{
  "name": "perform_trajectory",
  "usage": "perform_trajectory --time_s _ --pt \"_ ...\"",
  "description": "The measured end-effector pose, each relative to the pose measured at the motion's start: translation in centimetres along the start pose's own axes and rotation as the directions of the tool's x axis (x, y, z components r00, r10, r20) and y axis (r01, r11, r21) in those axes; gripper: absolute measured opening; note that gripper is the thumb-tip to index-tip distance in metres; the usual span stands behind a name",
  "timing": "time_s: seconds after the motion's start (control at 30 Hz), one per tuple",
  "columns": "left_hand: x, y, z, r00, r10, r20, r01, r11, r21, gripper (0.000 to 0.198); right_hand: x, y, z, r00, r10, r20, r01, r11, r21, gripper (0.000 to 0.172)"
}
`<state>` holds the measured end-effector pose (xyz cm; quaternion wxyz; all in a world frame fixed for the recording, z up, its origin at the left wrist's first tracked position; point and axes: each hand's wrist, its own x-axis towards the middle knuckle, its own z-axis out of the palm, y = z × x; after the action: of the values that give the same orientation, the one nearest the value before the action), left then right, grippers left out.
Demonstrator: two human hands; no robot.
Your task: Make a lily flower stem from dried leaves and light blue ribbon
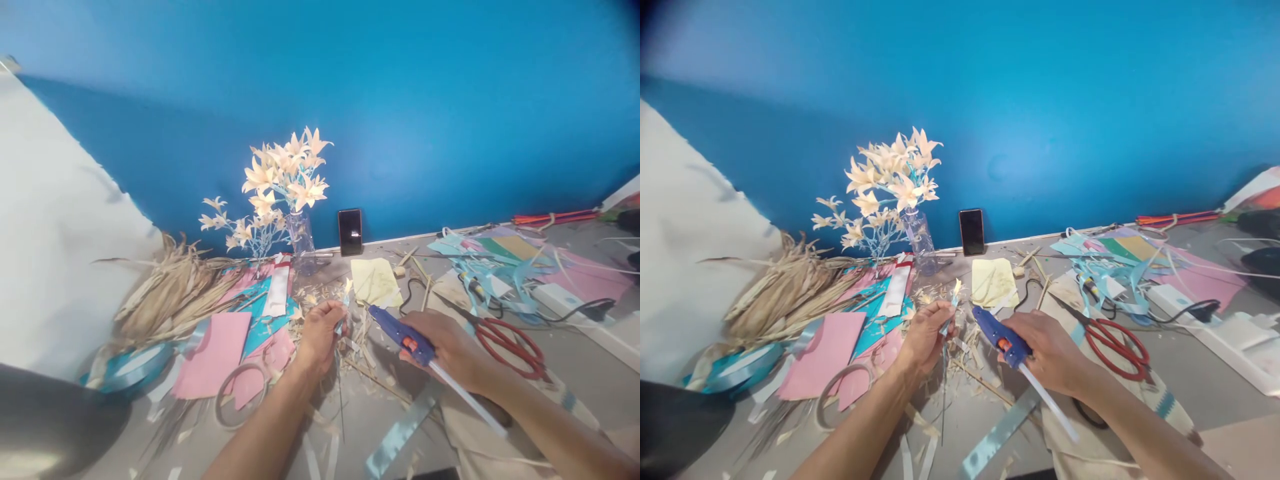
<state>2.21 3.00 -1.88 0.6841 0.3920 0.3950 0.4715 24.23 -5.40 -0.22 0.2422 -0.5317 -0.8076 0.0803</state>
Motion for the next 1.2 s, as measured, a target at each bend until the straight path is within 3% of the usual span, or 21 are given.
perform_trajectory --time_s 0.17,0.5,0.67,0.87,0.97,1.2 --pt "-0.1 -0.1 0.2 1.000 -0.021 0.019 0.021 1.000 0.024 0.015 0.5 -0.7 0.0 0.997 -0.013 0.076 0.017 0.998 -0.052 0.024" --pt "-0.8 0.6 0.7 0.991 -0.120 0.063 0.123 0.991 -0.047 0.018 1.0 0.1 1.0 0.995 0.035 0.089 -0.028 0.997 -0.076 0.029" --pt "-0.7 0.4 0.4 0.983 -0.150 0.105 0.161 0.981 -0.108 0.018 0.7 0.3 1.0 0.998 0.050 0.027 -0.050 0.999 -0.003 0.031" --pt "-0.8 0.4 0.3 0.976 -0.159 0.149 0.181 0.973 -0.145 0.018 0.9 0.2 0.8 0.991 0.094 0.094 -0.096 0.995 0.011 0.032" --pt "-0.6 0.4 0.2 0.966 -0.188 0.177 0.218 0.961 -0.170 0.019 0.8 0.0 0.3 0.989 0.130 0.064 -0.133 0.989 0.058 0.033" --pt "-0.4 0.1 -0.1 0.950 -0.205 0.235 0.254 0.946 -0.200 0.017 0.8 -0.6 0.0 0.991 0.088 0.101 -0.099 0.990 0.104 0.040"
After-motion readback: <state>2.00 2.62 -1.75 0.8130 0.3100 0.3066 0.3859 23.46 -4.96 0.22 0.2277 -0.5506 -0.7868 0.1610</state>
